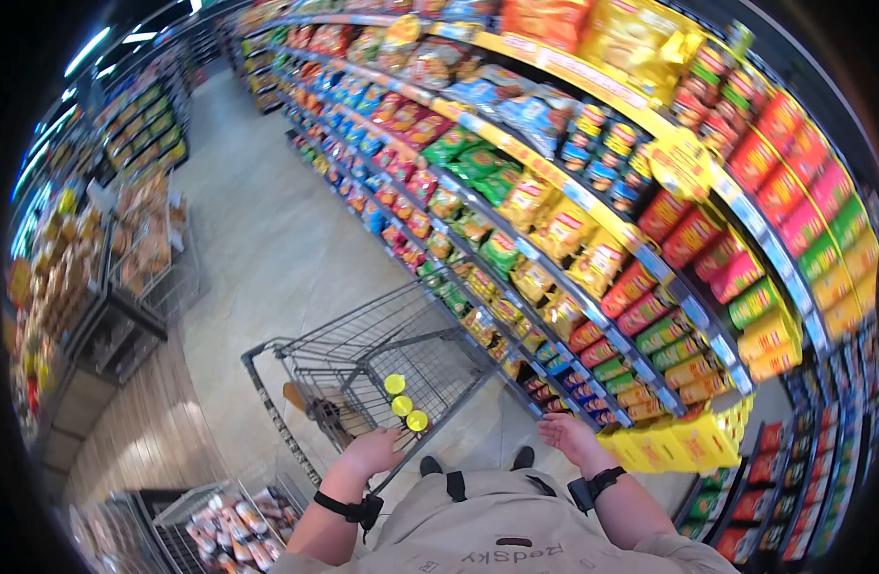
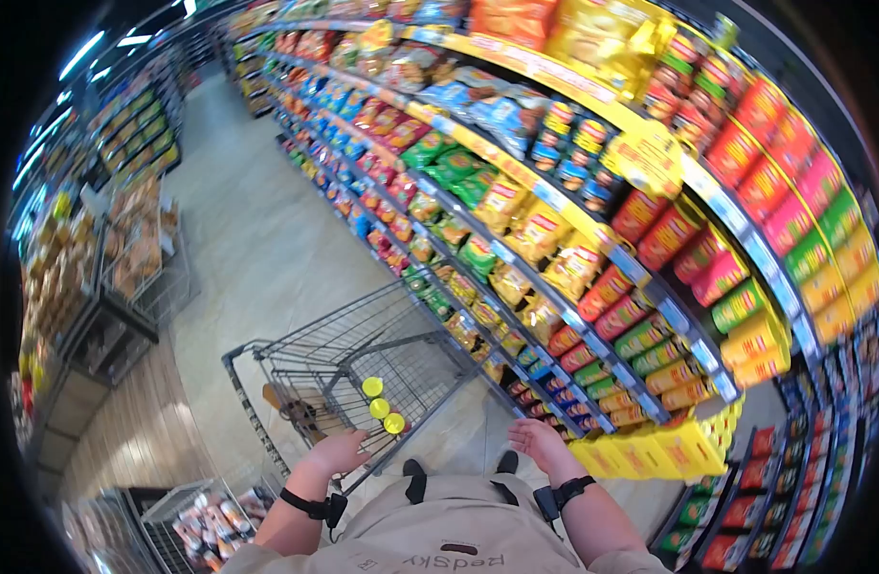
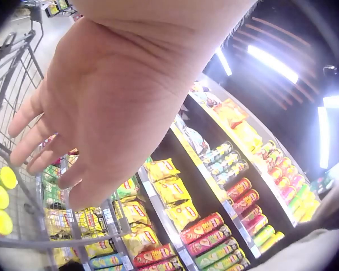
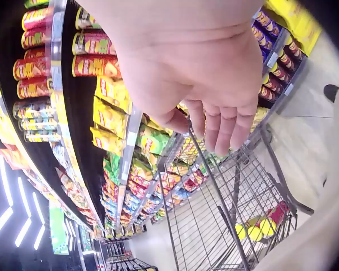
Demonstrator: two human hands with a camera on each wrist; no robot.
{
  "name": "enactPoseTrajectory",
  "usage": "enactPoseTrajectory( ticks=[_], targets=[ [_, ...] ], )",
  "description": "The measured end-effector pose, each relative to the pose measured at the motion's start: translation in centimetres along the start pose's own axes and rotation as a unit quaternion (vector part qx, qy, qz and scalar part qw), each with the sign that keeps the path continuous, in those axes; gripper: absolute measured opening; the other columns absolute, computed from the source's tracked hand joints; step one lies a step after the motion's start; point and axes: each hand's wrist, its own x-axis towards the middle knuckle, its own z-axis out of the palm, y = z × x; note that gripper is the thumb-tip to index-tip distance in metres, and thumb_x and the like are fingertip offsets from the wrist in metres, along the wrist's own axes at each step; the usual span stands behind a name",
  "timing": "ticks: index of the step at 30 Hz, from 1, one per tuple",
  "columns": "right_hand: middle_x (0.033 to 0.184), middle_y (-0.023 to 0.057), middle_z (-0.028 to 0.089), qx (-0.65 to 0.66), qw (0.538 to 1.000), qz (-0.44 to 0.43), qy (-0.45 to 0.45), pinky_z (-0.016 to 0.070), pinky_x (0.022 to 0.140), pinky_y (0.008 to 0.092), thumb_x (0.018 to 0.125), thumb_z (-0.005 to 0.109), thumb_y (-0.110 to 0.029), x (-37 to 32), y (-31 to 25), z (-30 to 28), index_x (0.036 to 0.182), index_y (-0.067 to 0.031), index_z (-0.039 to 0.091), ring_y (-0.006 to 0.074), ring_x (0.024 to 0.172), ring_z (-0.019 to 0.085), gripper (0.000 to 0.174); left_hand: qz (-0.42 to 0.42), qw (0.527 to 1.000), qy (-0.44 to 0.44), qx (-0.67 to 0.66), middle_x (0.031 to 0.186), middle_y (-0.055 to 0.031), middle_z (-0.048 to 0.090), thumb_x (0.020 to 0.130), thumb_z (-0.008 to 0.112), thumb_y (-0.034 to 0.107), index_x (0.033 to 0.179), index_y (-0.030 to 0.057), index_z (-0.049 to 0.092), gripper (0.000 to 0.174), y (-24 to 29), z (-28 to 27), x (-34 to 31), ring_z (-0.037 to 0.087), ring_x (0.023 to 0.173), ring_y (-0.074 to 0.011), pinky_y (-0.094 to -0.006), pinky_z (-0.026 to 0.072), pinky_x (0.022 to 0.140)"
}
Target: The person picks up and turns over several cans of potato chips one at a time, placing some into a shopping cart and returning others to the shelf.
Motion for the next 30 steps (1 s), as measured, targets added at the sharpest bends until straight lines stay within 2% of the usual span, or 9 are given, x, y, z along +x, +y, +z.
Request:
enactPoseTrajectory(
  ticks=[3,5,8,13,16,20,23,27,30],
  targets=[
    [0.126,0.0180,0.068,0.049,0.998,-0.022,0.022,0.0559,0.096,0.0445,0.101,0.055,-0.010,-1.9,0.8,-3.1,0.131,-0.0028,0.057,0.0312,0.115,0.068,0.031,0.015,0.999,0.000,0.034,0.138,-0.0244,0.060,0.094,0.065,0.038,0.146,0.0072,0.054,0.062,2.0,-0.4,1.8,0.062,0.124,-0.0403,-0.0479,0.0518,0.104],
    [0.120,0.0152,0.072,0.068,0.996,-0.048,0.019,0.0570,0.095,0.0433,0.102,0.056,-0.013,-3.8,1.1,-5.4,0.128,-0.0024,0.061,0.0286,0.111,0.070,0.029,0.028,0.998,-0.020,0.058,0.138,-0.0253,0.060,0.094,0.065,0.038,0.145,0.0061,0.054,0.061,4.5,-1.3,3.0,0.062,0.124,-0.0408,-0.0482,0.0518,0.104],
    [0.124,0.0157,0.071,0.074,0.994,-0.064,0.045,0.0565,0.096,0.0429,0.103,0.053,-0.015,-6.4,2.4,-9.5,0.133,-0.0023,0.058,0.0291,0.113,0.069,0.033,0.056,0.995,-0.009,0.087,0.133,-0.0261,0.063,0.095,0.066,0.035,0.146,0.0058,0.053,0.060,8.3,-0.2,5.2,0.063,0.122,-0.0427,-0.0485,0.0514,0.104],
    [0.129,0.0172,0.069,0.123,0.985,-0.090,0.079,0.0553,0.098,0.0417,0.103,0.052,-0.015,-11.9,4.6,-17.1,0.137,-0.0011,0.055,0.0287,0.116,0.069,0.037,0.103,0.988,-0.025,0.117,0.136,-0.0270,0.062,0.096,0.066,0.032,0.148,0.0059,0.052,0.059,17.2,-0.2,8.9,0.062,0.123,-0.0442,-0.0489,0.0509,0.105],
    [0.128,0.0172,0.069,0.159,0.975,-0.101,0.115,0.0550,0.097,0.0414,0.102,0.052,-0.015,-14.9,6.1,-21.5,0.137,-0.0014,0.055,0.0282,0.115,0.069,0.038,0.116,0.981,0.010,0.157,0.142,-0.0264,0.058,0.098,0.064,0.032,0.149,0.0060,0.049,0.060,22.4,0.9,10.8,0.061,0.125,-0.0449,-0.0490,0.0508,0.105],
    [0.128,0.0173,0.069,0.183,0.964,-0.100,0.166,0.0550,0.098,0.0418,0.102,0.050,-0.015,-17.6,7.6,-26.6,0.137,-0.0010,0.055,0.0286,0.114,0.068,0.038,0.171,0.969,-0.029,0.177,0.144,-0.0249,0.056,0.099,0.063,0.034,0.148,0.0067,0.049,0.058,29.7,2.0,11.8,0.060,0.126,-0.0443,-0.0498,0.0509,0.105],
    [0.129,0.0176,0.068,0.212,0.954,-0.122,0.175,0.0551,0.098,0.0423,0.102,0.049,-0.015,-18.8,8.3,-29.9,0.137,-0.0004,0.055,0.0289,0.114,0.068,0.039,0.170,0.965,-0.039,0.194,0.143,-0.0250,0.057,0.098,0.064,0.035,0.147,0.0069,0.050,0.058,35.0,3.9,12.0,0.060,0.126,-0.0441,-0.0499,0.0506,0.105],
    [0.125,0.0151,0.070,0.233,0.939,-0.158,0.198,0.0558,0.096,0.0415,0.103,0.050,-0.015,-21.4,7.8,-33.1,0.134,-0.0015,0.057,0.0277,0.112,0.069,0.034,0.199,0.950,-0.064,0.233,0.144,-0.0258,0.057,0.098,0.065,0.037,0.148,0.0070,0.051,0.060,38.9,7.0,13.7,0.059,0.128,-0.0437,-0.0494,0.0497,0.107],
    [0.129,0.0178,0.067,0.209,0.941,-0.156,0.217,0.0551,0.098,0.0423,0.102,0.047,-0.015,-23.4,6.7,-35.3,0.137,0.0001,0.055,0.0289,0.115,0.068,0.039,0.204,0.950,-0.073,0.223,0.144,-0.0232,0.059,0.097,0.066,0.034,0.146,0.0063,0.054,0.058,42.1,8.2,14.1,0.056,0.134,-0.0400,-0.0458,0.0458,0.112]
  ],
)
